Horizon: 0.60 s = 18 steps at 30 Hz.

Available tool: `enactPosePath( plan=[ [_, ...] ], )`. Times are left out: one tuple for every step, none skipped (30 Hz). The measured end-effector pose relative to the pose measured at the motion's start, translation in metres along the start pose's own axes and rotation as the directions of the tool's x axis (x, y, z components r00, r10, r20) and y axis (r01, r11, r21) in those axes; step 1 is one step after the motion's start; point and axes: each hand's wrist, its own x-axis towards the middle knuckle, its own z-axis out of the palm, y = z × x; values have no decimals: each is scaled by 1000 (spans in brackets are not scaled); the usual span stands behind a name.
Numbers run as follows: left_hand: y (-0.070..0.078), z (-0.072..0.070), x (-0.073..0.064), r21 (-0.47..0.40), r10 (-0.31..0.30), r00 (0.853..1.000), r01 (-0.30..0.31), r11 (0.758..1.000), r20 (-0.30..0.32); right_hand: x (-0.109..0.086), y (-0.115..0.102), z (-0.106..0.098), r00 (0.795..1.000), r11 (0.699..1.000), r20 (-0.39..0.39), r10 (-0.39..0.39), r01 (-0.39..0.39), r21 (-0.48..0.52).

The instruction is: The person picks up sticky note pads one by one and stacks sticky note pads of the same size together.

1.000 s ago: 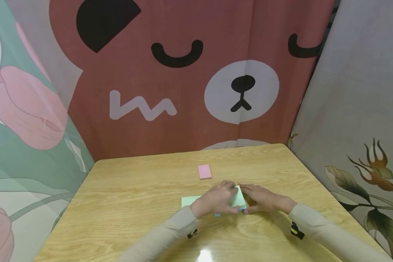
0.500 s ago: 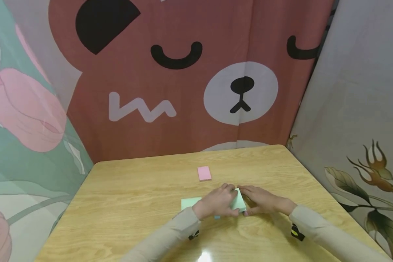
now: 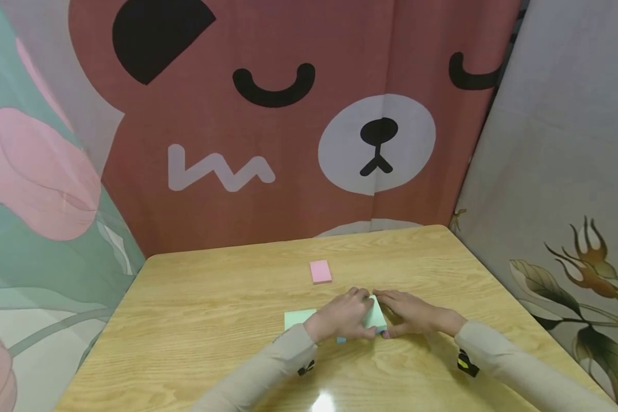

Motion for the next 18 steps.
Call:
enactPosePath(
  plan=[
    [1, 0, 1, 2, 0, 1000, 0, 1000, 6, 0, -1, 0, 1000, 1000, -1, 0, 0, 0],
    [1, 1, 2, 4, 0, 1000, 0, 1000, 11, -1, -1, -1, 1000, 1000, -1, 1, -1, 0],
    [1, 2, 3, 7, 2, 1000, -2, 1000, 13, -1, -1, -1, 1000, 1000, -1, 3, -3, -3],
    [1, 3, 4, 10, 2, 1000, -2, 1000, 16, -1, -2, -2, 1000, 1000, 0, 4, -4, -5],
    [1, 4, 4, 11, 2, 1000, -2, 1000, 17, 0, -2, -2, 1000, 1000, 1, 6, -6, -5],
    [1, 5, 5, 12, 3, 1000, -3, 1000, 19, 0, -3, -3, 1000, 1000, 1, 3, -3, -8],
    [1, 5, 5, 12, 3, 1000, -3, 1000, 21, 0, -3, -3, 1000, 1000, 4, 4, -4, -5],
    [1, 6, 6, 12, 2, 1000, -2, 1000, 24, 0, -4, -3, 1000, 1000, 5, 5, -5, -2],
    [1, 7, 6, 13, 2, 1000, -2, 1000, 28, 0, -4, -3, 1000, 1000, 6, 4, -4, 1],
    [1, 8, 7, 12, 0, 999, 0, 1000, 33, 0, -4, -3, 1000, 1000, 9, 4, -4, 4],
    [0, 8, 7, 11, -3, 999, 3, 1000, 37, 0, -4, -3, 1000, 1000, 11, 4, -4, 5],
    [0, 9, 7, 13, -5, 999, 5, 1000, 42, 0, -4, -3, 1000, 1000, 12, 3, -3, 6],
    [0, 9, 7, 13, -9, 999, 9, 1000, 47, 0, -4, -3, 1000, 1000, 16, 8, -8, 11],
    [0, 9, 7, 14, -13, 999, 12, 1000, 51, -1, -4, -3, 1000, 1000, 17, 9, -9, 11],
    [0, 10, 8, 15, -16, 998, 15, 1000, 56, -1, -4, -2, 1000, 1000, 18, 9, -9, 12],
    [0, 10, 8, 18, -19, 998, 18, 1000, 61, -1, -4, -2, 1000, 1000, 19, 10, -10, 14],
    [0, 11, 8, 22, -22, 998, 21, 1000, 67, -1, -4, -2, 1000, 1000, 18, 10, -11, 16],
    [0, 12, 9, 25, -25, 997, 24, 999, 72, -1, -4, -2, 1000, 1000, 16, 11, -11, 17]
  ],
)
